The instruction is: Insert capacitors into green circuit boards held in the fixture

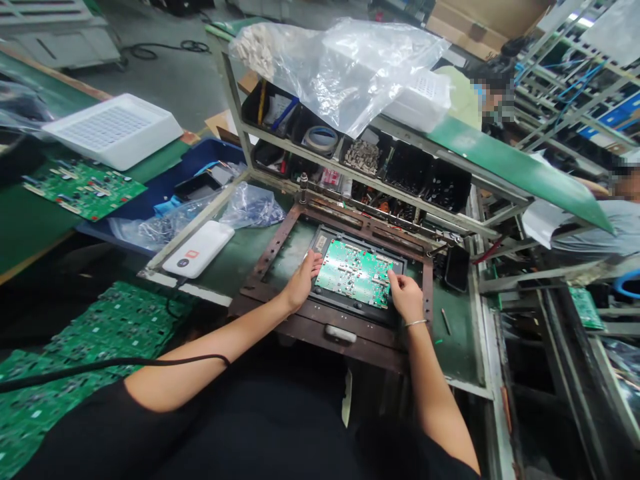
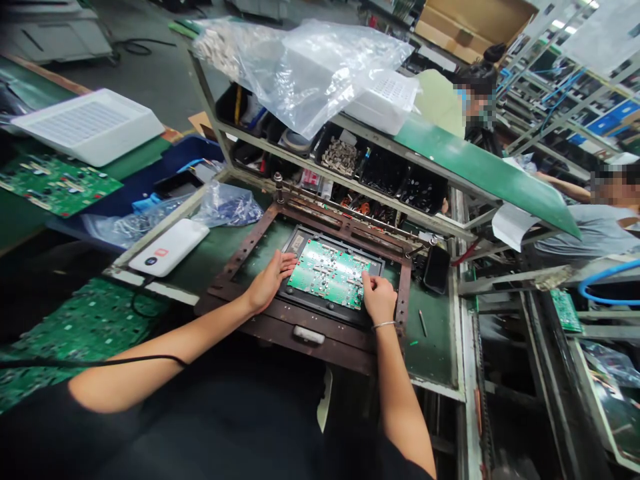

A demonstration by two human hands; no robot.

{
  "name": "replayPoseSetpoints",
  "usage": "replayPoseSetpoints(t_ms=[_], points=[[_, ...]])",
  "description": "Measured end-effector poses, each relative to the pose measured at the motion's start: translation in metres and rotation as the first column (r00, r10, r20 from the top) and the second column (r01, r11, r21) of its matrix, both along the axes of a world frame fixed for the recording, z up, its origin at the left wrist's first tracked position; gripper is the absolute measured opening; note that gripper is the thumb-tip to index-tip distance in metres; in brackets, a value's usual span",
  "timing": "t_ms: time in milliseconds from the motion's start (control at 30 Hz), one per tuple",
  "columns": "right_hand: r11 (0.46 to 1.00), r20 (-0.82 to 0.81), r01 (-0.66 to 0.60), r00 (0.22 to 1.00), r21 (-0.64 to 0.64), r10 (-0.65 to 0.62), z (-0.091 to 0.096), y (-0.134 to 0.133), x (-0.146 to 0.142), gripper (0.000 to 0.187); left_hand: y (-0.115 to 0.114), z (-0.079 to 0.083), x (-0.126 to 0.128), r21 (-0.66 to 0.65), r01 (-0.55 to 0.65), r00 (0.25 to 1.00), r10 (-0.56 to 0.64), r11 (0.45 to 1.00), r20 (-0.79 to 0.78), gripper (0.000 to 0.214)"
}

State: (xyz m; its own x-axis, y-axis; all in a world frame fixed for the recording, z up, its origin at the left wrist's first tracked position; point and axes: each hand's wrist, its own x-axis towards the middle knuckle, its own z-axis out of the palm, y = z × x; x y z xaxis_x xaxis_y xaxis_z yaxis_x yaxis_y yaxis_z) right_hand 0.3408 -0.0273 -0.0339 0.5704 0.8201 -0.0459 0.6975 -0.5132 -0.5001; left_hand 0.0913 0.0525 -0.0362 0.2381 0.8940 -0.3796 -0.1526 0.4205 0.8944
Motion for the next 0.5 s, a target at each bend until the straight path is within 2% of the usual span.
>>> replayPoseSetpoints(t_ms=[233,400,500], points=[[0.994,0.210,-0.034,0.976,-0.100,0.054,0.006,0.003,-0.009,0.051,-0.004,0.001,-0.001,0.008,-0.004,1.000,0.004,1.000,0.005,0.063],[0.978,0.402,-0.043,0.907,-0.206,0.124,0.011,0.009,-0.015,0.048,-0.006,0.002,-0.002,0.059,-0.005,1.000,0.007,0.998,-0.021,0.060],[0.964,0.442,-0.046,0.882,-0.262,0.162,0.014,0.013,-0.017,0.050,-0.007,0.001,-0.003,0.111,0.007,0.998,0.000,0.994,-0.059,0.060]])
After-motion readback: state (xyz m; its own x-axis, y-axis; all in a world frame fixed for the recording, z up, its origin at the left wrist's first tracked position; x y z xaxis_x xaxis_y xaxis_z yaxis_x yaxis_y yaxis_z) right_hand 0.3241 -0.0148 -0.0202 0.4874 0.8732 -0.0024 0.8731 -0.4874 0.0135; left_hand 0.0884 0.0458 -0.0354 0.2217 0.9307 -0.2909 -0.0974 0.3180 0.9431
